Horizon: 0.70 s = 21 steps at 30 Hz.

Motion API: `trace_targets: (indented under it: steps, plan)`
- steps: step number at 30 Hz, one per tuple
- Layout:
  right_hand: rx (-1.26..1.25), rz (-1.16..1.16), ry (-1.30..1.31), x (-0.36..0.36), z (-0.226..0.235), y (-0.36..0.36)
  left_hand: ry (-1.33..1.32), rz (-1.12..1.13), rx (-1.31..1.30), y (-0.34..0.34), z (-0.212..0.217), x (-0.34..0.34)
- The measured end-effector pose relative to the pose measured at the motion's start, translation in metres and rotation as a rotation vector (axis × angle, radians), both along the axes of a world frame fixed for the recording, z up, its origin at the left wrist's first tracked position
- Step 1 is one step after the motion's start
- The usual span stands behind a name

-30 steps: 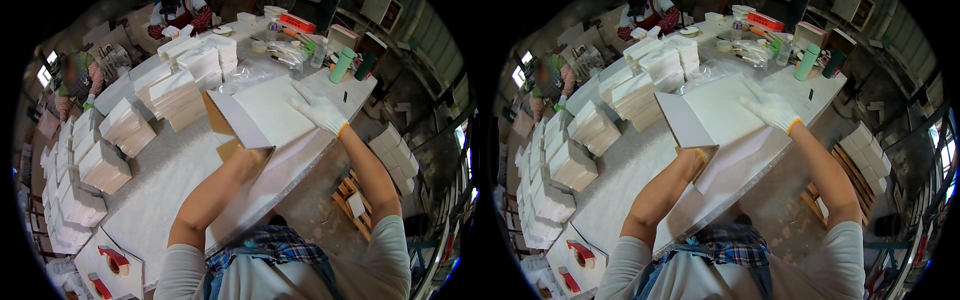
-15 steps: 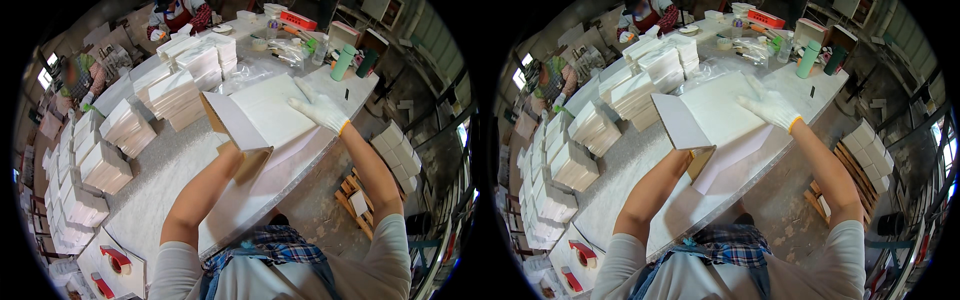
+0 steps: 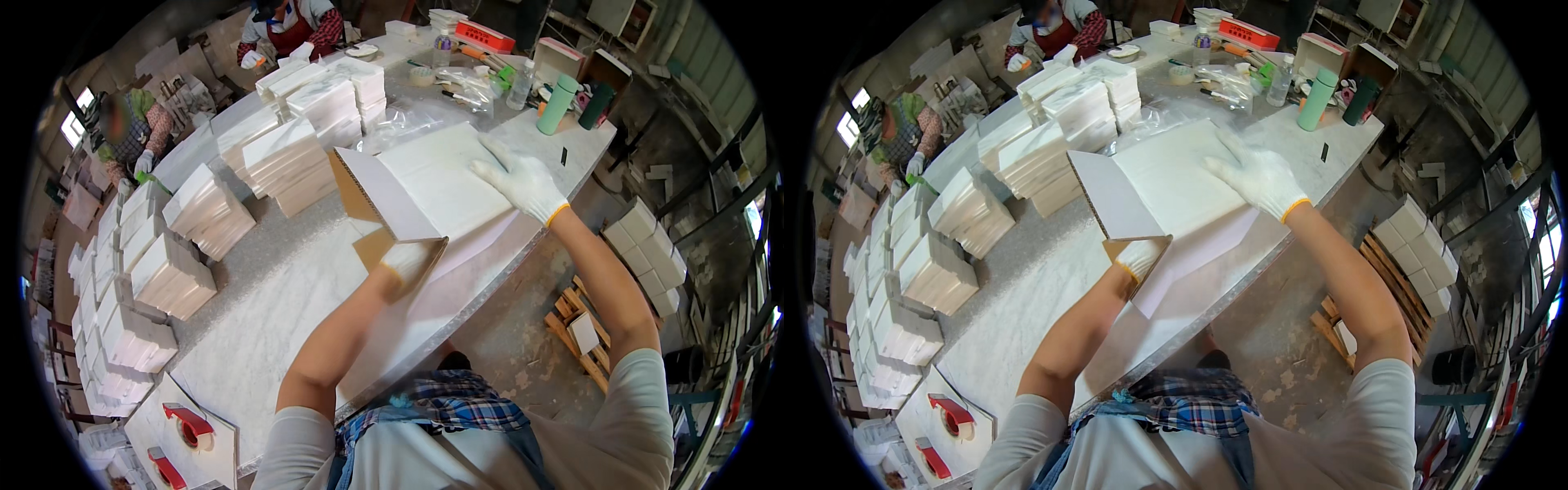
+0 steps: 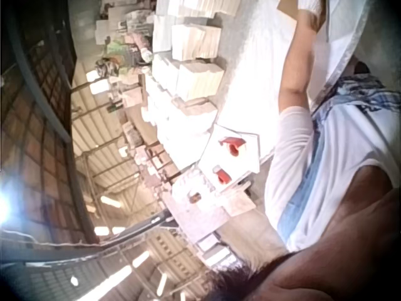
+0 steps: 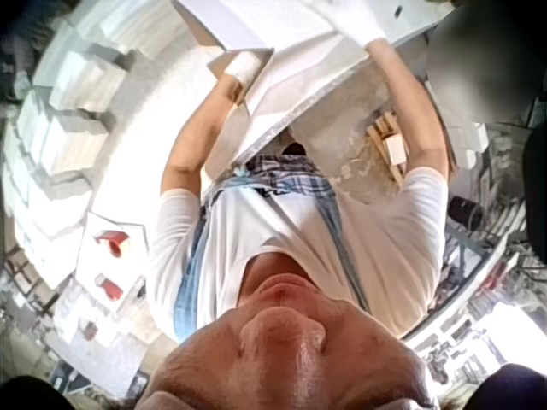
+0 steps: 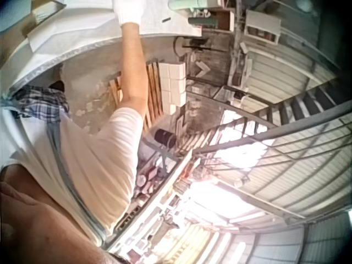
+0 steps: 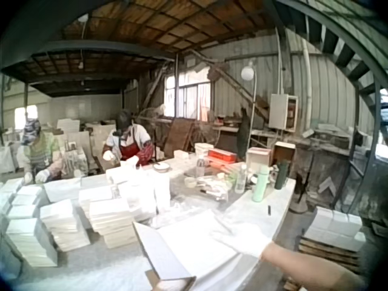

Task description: The person wraps stacks of white rectangular items in clear plastic bags and places them into a cardboard box. The person repeatedly picks up stacks, wraps them, and transfers them to the box while working at a table in a warehouse.

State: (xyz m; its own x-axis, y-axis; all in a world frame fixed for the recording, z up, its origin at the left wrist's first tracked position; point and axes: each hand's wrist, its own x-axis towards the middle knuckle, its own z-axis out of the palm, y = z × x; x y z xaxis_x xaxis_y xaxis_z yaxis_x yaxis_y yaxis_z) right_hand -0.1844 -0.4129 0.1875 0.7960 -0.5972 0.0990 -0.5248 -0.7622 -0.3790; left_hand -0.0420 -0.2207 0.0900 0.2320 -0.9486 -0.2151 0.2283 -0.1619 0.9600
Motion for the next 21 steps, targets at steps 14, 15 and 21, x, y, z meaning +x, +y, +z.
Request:
trace_targets:
  steps: [14,15,21]
  plan:
    - [-0.359,0.290,-0.362,0.007,0.018,0.138,-0.930,0.800,0.223,0.054,-0.090,0.098]
    - [-0.428,0.296,-0.336,0.006,0.019,0.139,-0.923,0.760,0.216,0.048,-0.084,0.102]
    - [-0.451,0.250,-0.239,0.013,0.024,0.139,-0.488,0.628,0.059,0.018,-0.058,0.108]
